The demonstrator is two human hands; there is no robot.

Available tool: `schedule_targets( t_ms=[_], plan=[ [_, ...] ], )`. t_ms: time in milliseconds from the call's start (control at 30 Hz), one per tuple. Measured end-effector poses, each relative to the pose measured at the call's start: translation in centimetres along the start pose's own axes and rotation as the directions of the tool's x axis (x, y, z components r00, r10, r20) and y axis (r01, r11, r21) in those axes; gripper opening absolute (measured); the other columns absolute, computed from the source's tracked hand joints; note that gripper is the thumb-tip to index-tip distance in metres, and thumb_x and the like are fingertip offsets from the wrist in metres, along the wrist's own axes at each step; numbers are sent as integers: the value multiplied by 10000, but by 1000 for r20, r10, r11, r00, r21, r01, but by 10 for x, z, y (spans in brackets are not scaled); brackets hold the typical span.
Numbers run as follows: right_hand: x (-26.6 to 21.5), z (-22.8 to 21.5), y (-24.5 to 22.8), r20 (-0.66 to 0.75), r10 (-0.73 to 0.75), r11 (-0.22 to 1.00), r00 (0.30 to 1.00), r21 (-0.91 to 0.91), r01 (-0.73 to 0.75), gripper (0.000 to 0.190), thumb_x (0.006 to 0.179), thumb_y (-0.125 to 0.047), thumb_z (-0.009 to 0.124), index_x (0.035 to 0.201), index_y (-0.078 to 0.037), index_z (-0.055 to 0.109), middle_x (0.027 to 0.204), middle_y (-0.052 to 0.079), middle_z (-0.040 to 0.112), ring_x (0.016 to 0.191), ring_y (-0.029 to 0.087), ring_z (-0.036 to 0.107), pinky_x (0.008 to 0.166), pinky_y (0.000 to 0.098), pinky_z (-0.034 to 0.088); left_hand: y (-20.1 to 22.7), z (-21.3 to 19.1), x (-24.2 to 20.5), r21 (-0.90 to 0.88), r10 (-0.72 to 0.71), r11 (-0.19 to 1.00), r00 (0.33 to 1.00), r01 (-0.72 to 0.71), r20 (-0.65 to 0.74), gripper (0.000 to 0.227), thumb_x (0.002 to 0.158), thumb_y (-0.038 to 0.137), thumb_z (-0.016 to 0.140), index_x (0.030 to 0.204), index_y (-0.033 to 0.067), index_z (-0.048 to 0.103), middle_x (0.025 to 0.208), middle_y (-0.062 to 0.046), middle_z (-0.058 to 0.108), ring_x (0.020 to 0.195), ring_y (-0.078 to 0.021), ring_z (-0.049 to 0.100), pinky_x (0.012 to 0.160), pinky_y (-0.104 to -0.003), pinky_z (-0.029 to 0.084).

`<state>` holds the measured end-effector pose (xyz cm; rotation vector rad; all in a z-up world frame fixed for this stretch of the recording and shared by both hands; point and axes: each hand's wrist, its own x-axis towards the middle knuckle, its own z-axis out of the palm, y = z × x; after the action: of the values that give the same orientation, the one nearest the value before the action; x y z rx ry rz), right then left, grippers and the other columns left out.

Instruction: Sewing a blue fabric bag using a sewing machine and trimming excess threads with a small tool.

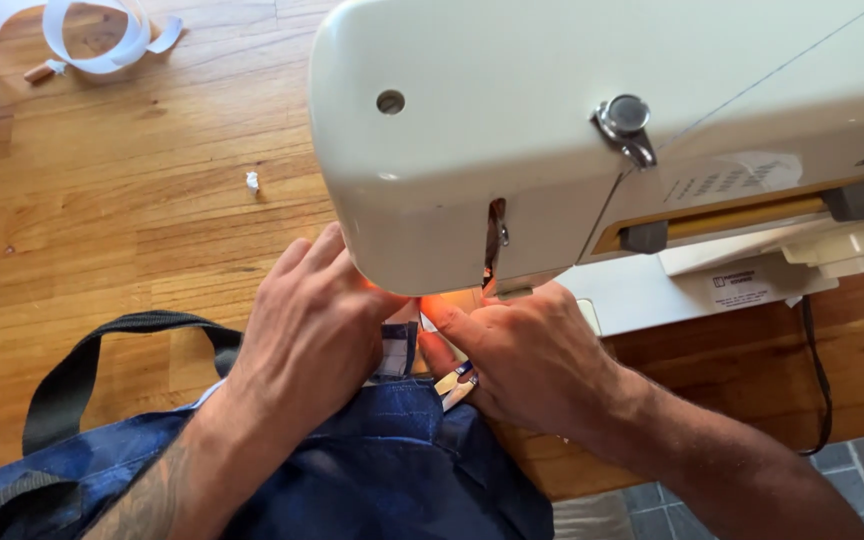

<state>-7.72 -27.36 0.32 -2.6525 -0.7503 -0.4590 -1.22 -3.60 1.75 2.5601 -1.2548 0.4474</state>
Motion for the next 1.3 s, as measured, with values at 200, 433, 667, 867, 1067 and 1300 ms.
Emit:
schedule_targets(
  t_ms=[200, 433, 667, 867, 1067, 1300],
  plan=[
    [-2, -2, -1, -103, -65, 997, 993, 43, 70, 178, 1140, -249, 658, 1216, -169, 798, 637, -10, 652, 534, 251, 657, 443, 454, 453, 12, -6, -3, 189, -12, 982, 999, 18, -32, 397, 736, 45, 791, 1054, 282, 821, 1137, -75, 732, 1099, -346, 684, 804, -463, 524],
    [3, -2, -9, -169, -97, 991, 981, 70, 110, 214, 1151, -213, 668, 1280, -126, 815, 813, 13, 810, 603, 272, 728, 504, 463, 487, 13, -7, -15, 486, -67, 870, 997, 82, -50, 92, 871, 176, 722, 862, 187, 814, 1237, -91, 739, 1057, -281, 666, 779, -412, 519],
    [-3, 1, -7, -216, -95, 969, 972, 203, 139, 176, 1097, -105, 773, 1265, -87, 821, 691, 36, 617, 507, 240, 511, 459, 409, 367, 0, -10, -21, 359, -99, 925, 992, 121, -78, 164, 807, 155, 757, 952, 203, 818, 1215, -47, 736, 1053, -298, 698, 772, -453, 532],
    [-8, 0, -4, -235, -111, 965, 966, 208, 162, 139, 1088, -107, 749, 1216, -96, 802, 729, 19, 689, 529, 244, 580, 467, 401, 345, -24, 6, -3, -200, -170, 971, 968, 133, -185, 140, 977, 40, 798, 859, -22, 754, 1186, -172, 722, 1109, -398, 611, 937, -512, 563],
    [-3, -4, -13, -351, 6, 994, 936, 105, 33, 114, 1017, -89, 682, 937, -137, 748, 770, -71, 712, 572, 233, 585, 619, 437, 429, -29, 27, 4, -380, -233, 916, 944, 132, -235, 115, 952, 188, 954, 881, 173, 865, 1186, -67, 659, 1156, -357, 504, 1044, -441, 480],
    [-40, 24, 65, 59, 321, 938, 945, -154, -309, 712, 920, -457, 800, 463, -79, 407, 503, 133, 255, 737, 185, 212, 523, 514, 371, -37, 37, 9, -423, -262, 892, 946, 162, -189, 293, 931, 239, 922, 736, 176, 712, 1074, -18, 540, 1062, -308, 436, 985, -409, 422]
  ],
)
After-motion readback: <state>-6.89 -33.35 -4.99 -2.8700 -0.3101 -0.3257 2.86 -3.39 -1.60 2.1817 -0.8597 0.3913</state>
